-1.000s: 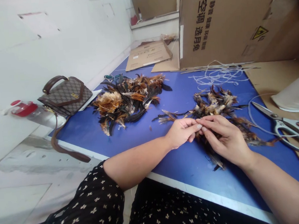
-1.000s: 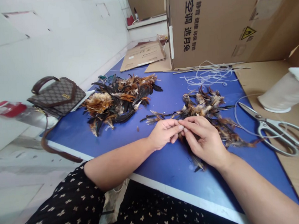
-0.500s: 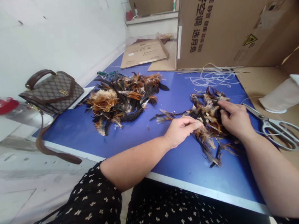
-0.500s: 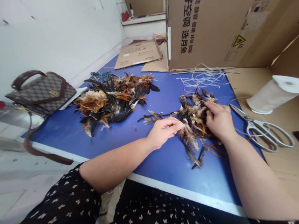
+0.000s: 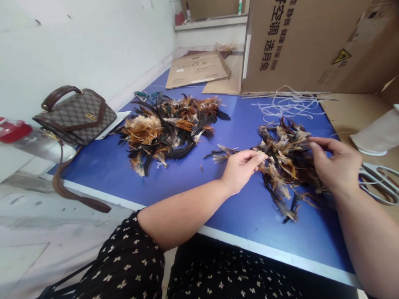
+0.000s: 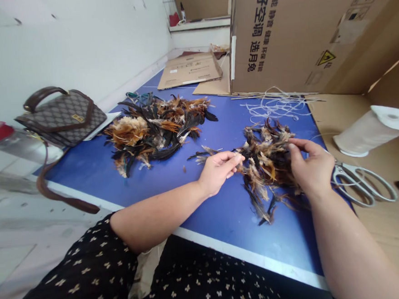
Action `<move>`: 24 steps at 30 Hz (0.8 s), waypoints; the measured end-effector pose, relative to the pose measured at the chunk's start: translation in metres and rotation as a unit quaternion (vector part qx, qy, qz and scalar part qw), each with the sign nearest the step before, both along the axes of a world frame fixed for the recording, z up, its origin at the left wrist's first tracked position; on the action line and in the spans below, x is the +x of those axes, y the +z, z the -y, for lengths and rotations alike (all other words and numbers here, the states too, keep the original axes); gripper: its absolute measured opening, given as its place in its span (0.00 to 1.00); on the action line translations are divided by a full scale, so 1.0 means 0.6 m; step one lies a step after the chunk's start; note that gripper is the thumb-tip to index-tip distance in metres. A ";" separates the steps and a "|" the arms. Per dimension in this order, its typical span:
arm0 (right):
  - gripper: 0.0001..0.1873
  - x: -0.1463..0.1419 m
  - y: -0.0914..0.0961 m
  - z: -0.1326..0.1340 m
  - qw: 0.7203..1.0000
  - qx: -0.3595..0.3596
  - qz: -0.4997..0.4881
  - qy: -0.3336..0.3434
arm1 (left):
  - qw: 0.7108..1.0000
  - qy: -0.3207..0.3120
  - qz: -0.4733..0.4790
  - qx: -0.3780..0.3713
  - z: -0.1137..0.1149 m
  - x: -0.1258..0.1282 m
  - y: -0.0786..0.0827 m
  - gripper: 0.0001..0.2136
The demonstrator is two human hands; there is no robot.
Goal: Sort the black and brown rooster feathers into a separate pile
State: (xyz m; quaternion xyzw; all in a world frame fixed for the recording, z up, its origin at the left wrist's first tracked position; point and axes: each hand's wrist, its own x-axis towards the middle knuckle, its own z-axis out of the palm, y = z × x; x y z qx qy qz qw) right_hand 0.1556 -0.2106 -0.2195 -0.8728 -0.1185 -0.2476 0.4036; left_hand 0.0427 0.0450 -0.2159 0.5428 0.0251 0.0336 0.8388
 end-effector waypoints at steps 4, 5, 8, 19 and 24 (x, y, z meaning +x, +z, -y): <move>0.17 -0.028 0.011 -0.019 0.995 0.098 -0.015 0.025 | 0.997 0.063 0.039 0.033 -0.002 0.005 -0.007 0.20; 0.16 -0.036 0.013 -0.025 0.992 0.115 -0.027 0.038 | 0.995 0.080 0.047 0.043 -0.003 0.007 -0.009 0.19; 0.16 -0.064 0.020 -0.043 0.989 0.105 -0.061 0.084 | 0.989 0.116 0.068 0.065 -0.006 0.010 -0.016 0.17; 0.05 -0.113 0.053 -0.090 0.920 -0.059 0.118 0.370 | 0.976 0.013 0.139 0.165 0.011 -0.009 -0.022 0.18; 0.04 -0.117 0.057 -0.087 0.921 -0.043 0.122 0.368 | 0.990 -0.070 0.084 0.086 0.013 -0.014 -0.015 0.24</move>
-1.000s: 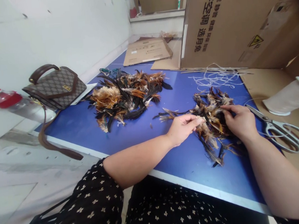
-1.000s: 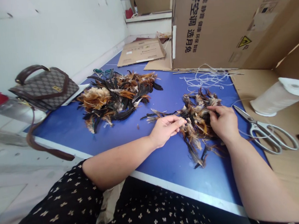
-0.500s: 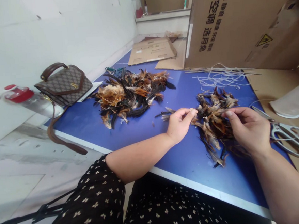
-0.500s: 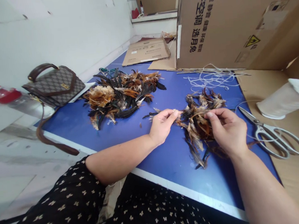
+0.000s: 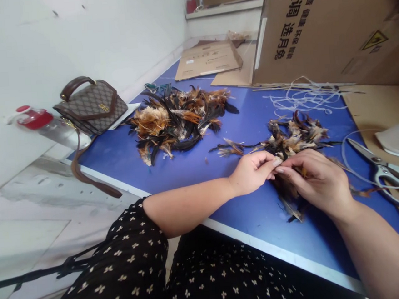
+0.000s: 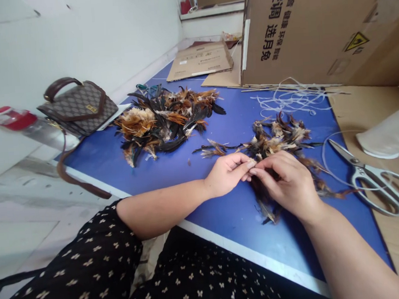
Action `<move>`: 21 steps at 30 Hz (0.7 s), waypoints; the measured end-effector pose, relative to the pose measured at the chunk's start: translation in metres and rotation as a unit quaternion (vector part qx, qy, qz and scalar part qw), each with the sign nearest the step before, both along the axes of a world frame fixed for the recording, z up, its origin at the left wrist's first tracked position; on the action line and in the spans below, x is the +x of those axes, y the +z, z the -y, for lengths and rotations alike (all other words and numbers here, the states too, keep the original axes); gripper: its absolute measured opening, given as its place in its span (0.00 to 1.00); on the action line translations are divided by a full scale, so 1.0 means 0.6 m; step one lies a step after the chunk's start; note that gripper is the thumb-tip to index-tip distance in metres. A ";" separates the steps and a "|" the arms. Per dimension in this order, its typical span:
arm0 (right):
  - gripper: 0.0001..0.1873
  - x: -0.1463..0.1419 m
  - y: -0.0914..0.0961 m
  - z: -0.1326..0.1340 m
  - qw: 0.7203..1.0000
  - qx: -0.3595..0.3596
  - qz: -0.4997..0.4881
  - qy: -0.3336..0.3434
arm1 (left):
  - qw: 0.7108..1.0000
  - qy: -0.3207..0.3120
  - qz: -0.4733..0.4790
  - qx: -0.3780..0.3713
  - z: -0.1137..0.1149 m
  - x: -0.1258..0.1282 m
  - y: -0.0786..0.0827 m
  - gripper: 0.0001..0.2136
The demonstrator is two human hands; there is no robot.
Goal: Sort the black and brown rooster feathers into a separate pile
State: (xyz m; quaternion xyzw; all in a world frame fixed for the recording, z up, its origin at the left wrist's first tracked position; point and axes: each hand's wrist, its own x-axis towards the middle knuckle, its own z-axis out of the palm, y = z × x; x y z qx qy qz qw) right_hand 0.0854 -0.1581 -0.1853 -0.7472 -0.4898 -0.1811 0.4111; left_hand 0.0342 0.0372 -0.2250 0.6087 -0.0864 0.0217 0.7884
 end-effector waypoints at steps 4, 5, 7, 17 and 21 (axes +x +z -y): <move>0.02 -0.002 0.001 0.005 1.000 0.011 -0.010 -0.016 | 0.998 0.016 -0.021 -0.060 0.000 0.006 0.001 0.24; 0.02 -0.002 0.001 0.005 1.000 0.013 -0.008 -0.018 | 0.997 0.017 -0.024 -0.070 0.000 0.007 0.000 0.24; 0.03 -0.002 -0.002 0.005 1.000 0.016 -0.002 -0.022 | 0.996 0.011 -0.030 -0.080 0.000 0.008 -0.001 0.24; 0.05 0.001 -0.010 0.000 0.999 0.006 0.043 -0.017 | 0.992 -0.062 -0.086 -0.066 -0.009 0.005 -0.001 0.28; 0.02 -0.001 -0.010 -0.001 0.997 0.019 0.047 -0.057 | 0.992 -0.065 -0.092 -0.062 -0.010 0.005 0.005 0.27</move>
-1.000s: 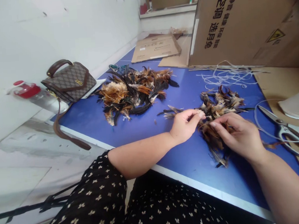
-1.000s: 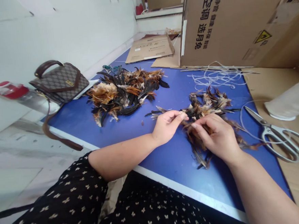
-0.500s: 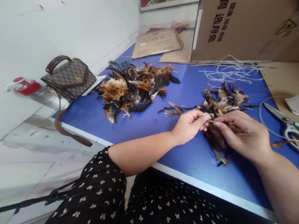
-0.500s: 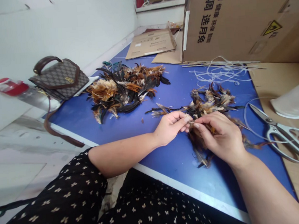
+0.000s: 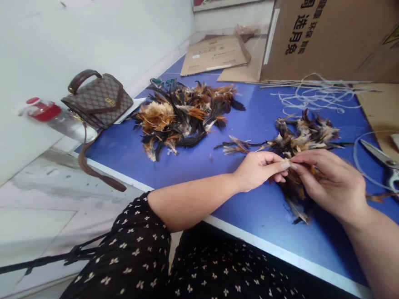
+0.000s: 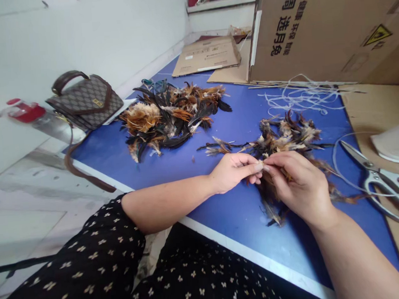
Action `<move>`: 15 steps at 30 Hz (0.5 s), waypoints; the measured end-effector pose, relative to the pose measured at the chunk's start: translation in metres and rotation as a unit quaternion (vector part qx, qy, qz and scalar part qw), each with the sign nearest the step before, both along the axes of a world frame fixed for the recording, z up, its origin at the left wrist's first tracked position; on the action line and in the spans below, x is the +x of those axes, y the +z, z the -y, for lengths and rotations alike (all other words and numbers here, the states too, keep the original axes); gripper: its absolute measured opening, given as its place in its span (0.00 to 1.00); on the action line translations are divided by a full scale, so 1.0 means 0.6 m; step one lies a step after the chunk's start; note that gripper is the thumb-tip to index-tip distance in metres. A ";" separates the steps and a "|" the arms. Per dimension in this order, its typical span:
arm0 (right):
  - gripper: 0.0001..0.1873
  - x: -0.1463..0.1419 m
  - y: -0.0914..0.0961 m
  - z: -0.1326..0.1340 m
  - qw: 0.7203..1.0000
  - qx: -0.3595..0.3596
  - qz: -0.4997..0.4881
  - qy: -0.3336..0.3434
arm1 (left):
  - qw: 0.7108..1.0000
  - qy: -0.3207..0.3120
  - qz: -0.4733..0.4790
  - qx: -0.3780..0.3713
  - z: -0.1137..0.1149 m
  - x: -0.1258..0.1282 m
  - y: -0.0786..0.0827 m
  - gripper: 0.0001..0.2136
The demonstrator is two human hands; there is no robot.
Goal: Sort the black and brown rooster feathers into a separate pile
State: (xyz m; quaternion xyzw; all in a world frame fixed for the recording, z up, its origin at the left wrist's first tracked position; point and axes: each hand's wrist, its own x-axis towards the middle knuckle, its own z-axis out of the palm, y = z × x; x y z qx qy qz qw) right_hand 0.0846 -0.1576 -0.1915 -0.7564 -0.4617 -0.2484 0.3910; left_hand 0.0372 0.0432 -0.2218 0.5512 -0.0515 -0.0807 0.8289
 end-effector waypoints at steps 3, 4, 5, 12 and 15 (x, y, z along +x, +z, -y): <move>0.06 -0.001 -0.001 0.002 1.000 0.010 -0.011 0.000 | 1.000 0.001 -0.002 -0.003 0.001 -0.001 0.004 0.27; 0.08 -0.001 -0.002 0.002 1.000 0.013 -0.018 0.015 | 1.000 0.003 -0.004 -0.001 0.002 -0.001 0.004 0.27; 0.10 -0.001 -0.003 0.003 0.999 0.017 -0.027 0.031 | 1.000 0.006 -0.005 0.003 0.003 -0.001 0.003 0.27; 0.18 -0.007 -0.016 -0.003 0.994 0.032 -0.072 0.073 | 1.000 0.022 -0.005 0.013 0.005 0.002 -0.007 0.28; 0.13 -0.003 -0.002 0.004 0.995 0.021 -0.076 0.067 | 1.000 0.020 -0.005 0.004 0.005 0.000 -0.004 0.27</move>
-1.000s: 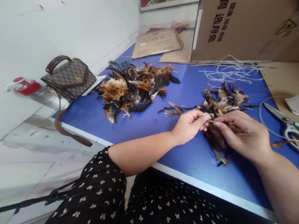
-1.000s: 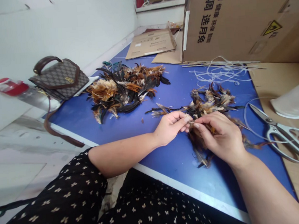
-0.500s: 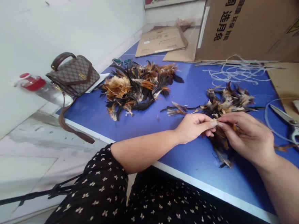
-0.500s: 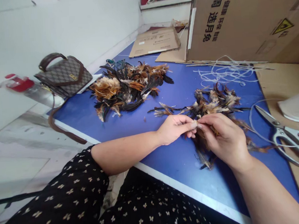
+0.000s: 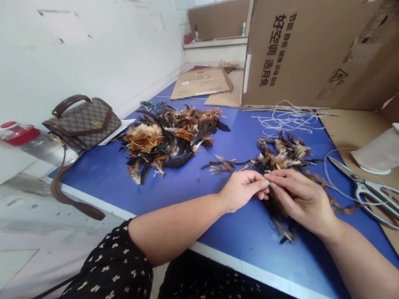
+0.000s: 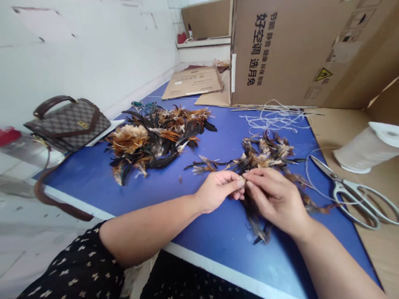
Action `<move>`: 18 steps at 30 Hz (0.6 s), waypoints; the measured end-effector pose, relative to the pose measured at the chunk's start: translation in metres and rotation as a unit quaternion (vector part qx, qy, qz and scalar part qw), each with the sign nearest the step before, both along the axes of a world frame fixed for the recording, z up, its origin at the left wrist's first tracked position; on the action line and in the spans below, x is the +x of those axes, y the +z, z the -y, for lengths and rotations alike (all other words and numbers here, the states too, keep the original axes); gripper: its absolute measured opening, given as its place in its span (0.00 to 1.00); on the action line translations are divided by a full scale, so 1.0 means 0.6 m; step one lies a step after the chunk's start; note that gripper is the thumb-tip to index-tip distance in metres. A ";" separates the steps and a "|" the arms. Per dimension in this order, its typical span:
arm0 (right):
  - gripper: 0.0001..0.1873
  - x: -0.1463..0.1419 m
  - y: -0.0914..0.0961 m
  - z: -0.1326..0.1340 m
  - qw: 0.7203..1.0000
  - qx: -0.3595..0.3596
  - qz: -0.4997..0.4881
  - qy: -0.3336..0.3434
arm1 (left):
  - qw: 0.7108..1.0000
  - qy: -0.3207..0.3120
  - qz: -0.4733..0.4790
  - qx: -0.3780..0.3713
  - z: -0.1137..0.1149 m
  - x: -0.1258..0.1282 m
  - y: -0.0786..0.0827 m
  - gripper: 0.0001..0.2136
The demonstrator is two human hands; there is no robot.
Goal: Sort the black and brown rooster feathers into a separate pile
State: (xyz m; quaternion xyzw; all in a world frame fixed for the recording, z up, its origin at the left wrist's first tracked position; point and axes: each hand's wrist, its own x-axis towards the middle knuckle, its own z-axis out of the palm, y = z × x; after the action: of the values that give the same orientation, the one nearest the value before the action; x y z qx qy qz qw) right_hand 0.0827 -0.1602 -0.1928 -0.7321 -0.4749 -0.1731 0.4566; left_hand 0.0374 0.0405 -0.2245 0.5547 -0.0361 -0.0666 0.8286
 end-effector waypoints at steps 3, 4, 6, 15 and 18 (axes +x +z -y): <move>0.09 0.027 0.023 0.037 0.993 -0.021 0.041 -0.109 | 1.000 0.001 -0.003 0.003 -0.001 -0.001 0.003 0.25; 0.10 0.041 0.028 0.056 0.983 -0.041 0.064 -0.169 | 1.000 0.002 -0.005 0.009 -0.001 -0.001 0.003 0.25; 0.15 0.073 0.032 0.102 0.940 -0.111 0.119 -0.298 | 1.000 0.004 -0.004 0.020 -0.001 -0.001 0.000 0.24; 0.07 0.158 -0.026 0.209 0.892 -0.333 -0.074 -0.298 | 1.000 0.012 0.009 0.008 -0.003 0.001 -0.002 0.23; 0.04 0.155 -0.023 0.196 0.894 -0.326 -0.080 -0.297 | 1.000 0.020 0.020 0.001 -0.004 0.002 -0.002 0.22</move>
State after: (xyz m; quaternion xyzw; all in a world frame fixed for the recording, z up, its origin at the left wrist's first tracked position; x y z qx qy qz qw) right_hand 0.1755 -0.2777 -0.2063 -0.9584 -0.2265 -0.0767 0.1560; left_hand 0.0387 0.0427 -0.2254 0.5572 -0.0412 -0.0387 0.8284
